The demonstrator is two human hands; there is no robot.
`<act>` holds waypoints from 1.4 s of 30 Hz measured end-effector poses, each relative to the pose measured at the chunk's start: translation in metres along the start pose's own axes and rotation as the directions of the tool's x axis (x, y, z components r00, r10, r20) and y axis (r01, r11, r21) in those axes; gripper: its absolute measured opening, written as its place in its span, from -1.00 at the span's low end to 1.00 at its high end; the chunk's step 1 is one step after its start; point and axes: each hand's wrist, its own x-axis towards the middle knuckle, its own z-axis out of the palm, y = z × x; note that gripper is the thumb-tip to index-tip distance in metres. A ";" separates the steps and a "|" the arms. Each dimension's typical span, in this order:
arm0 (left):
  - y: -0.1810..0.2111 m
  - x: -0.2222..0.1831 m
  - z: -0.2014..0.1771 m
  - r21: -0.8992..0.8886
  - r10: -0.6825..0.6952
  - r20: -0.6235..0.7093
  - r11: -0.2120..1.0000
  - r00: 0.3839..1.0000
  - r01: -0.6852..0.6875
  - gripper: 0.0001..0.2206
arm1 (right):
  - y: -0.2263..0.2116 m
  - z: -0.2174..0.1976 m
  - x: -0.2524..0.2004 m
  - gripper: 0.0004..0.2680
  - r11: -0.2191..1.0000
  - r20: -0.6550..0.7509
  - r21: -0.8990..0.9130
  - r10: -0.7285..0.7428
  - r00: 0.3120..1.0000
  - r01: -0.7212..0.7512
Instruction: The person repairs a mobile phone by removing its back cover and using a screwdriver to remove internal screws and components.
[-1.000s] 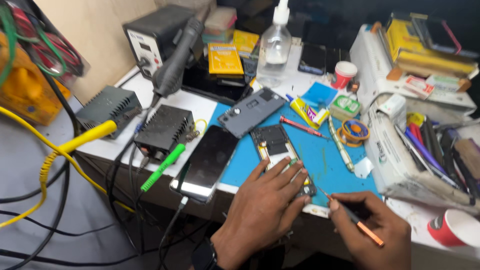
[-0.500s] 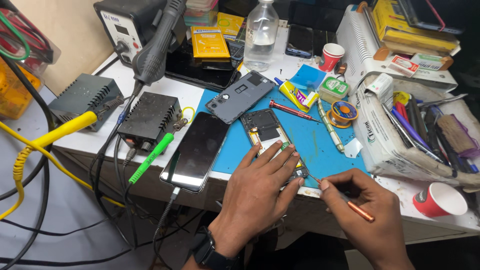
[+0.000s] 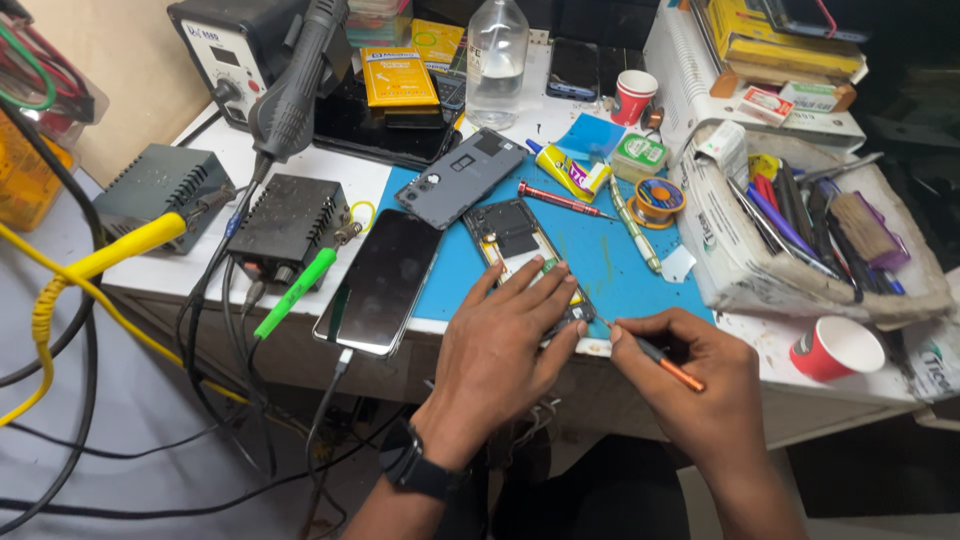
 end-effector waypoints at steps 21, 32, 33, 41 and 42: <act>-0.001 0.010 -0.001 0.015 -0.091 0.141 0.996 0.986 0.089 -0.63 | 0.003 0.000 0.010 -0.85 0.999 0.038 0.016 -0.035 0.999 0.034; -0.008 0.014 0.001 -0.004 -0.047 0.089 0.999 0.995 0.047 -0.63 | -0.015 -0.016 0.007 -0.84 0.998 0.018 0.053 -0.037 0.999 0.036; -0.009 0.015 0.001 0.001 -0.048 0.093 0.999 0.994 0.048 -0.63 | -0.017 -0.032 0.007 -0.84 0.962 -0.021 0.160 -0.222 0.975 0.222; -0.005 0.016 -0.001 0.010 -0.080 0.112 0.997 0.990 0.079 -0.65 | -0.023 -0.136 0.028 -0.77 0.870 -0.292 0.002 -0.472 0.832 0.494; -0.005 0.016 -0.001 0.009 -0.081 0.114 0.997 0.990 0.080 -0.65 | -0.022 -0.140 0.038 -0.77 0.892 -0.303 -0.037 -0.440 0.845 0.451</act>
